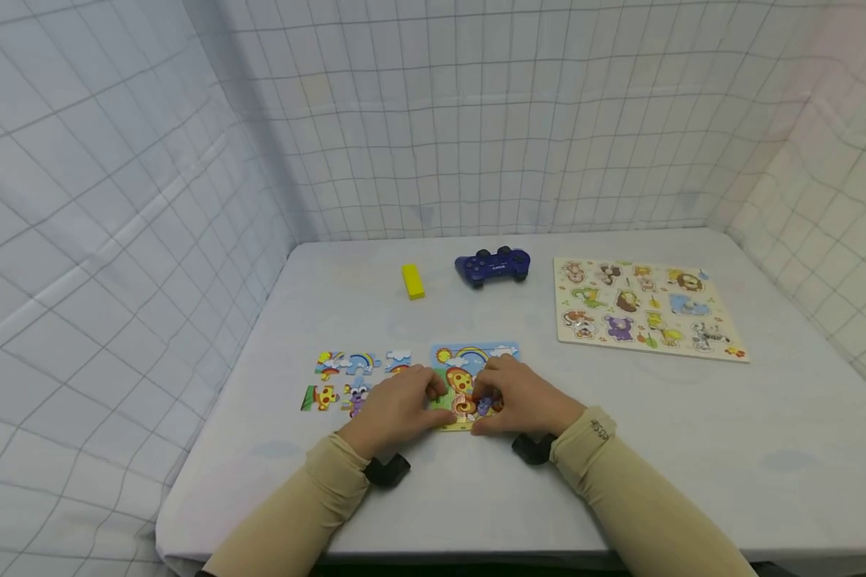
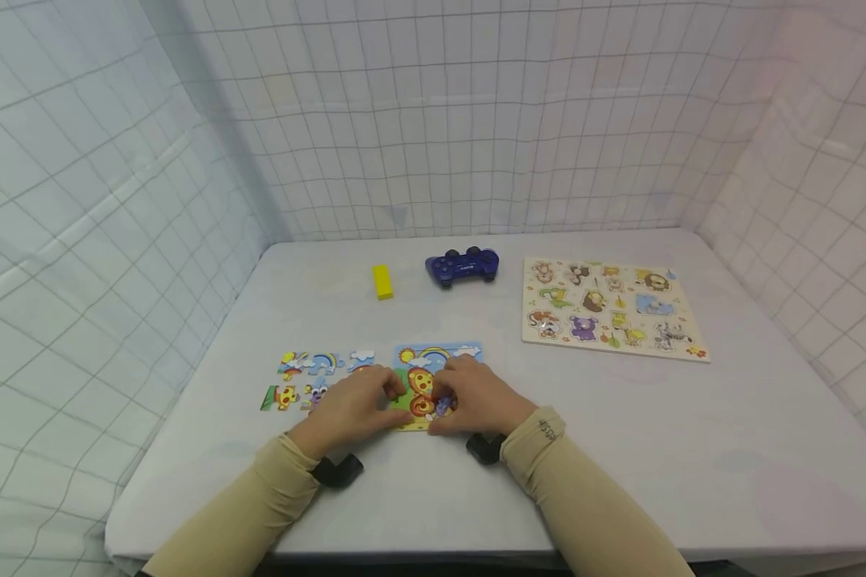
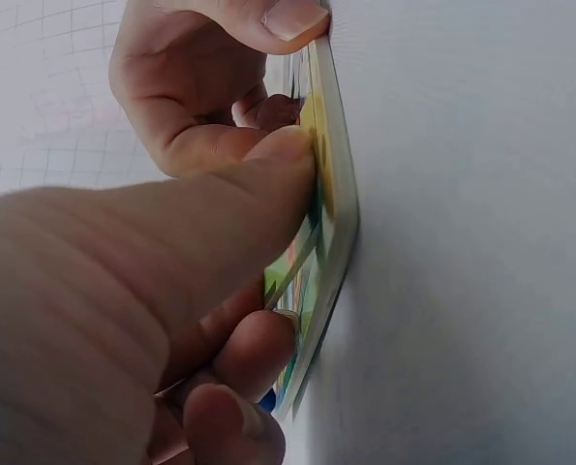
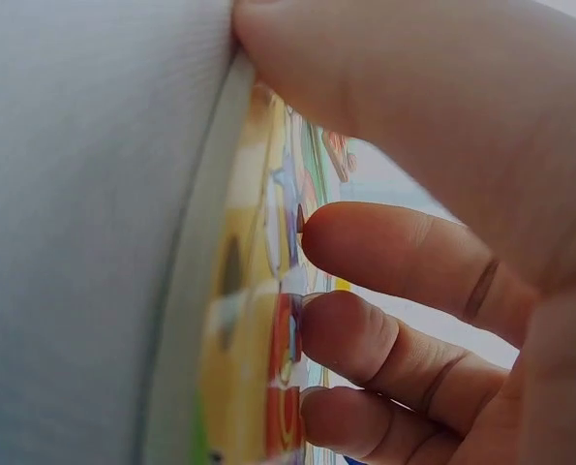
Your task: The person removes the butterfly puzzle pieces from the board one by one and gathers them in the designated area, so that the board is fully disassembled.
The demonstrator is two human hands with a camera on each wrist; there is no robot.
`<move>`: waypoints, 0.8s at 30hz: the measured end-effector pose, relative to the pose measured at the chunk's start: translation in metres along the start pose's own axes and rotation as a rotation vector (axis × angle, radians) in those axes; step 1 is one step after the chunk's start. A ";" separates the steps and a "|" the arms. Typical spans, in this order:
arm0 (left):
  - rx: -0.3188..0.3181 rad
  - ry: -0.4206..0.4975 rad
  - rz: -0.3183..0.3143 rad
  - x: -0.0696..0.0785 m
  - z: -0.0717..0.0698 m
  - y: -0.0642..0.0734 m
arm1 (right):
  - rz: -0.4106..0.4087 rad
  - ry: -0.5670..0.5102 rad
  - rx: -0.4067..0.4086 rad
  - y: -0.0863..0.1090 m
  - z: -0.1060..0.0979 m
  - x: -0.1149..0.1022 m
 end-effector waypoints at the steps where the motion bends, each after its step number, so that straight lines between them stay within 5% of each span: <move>1: 0.002 0.001 0.000 0.000 0.000 0.000 | -0.001 0.002 0.000 0.000 0.000 0.000; 24: 0.106 0.296 -0.094 -0.010 -0.002 -0.002 | 0.010 -0.011 -0.007 0.001 0.000 0.000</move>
Point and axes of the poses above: each hand's wrist, its own y-axis away from the middle knuckle, its own z-axis out of the palm, x = y × z, the point moved 6 cm from there along -y, towards the middle knuckle, and after that the axes turned 6 degrees about z, right-handed, at the moved point
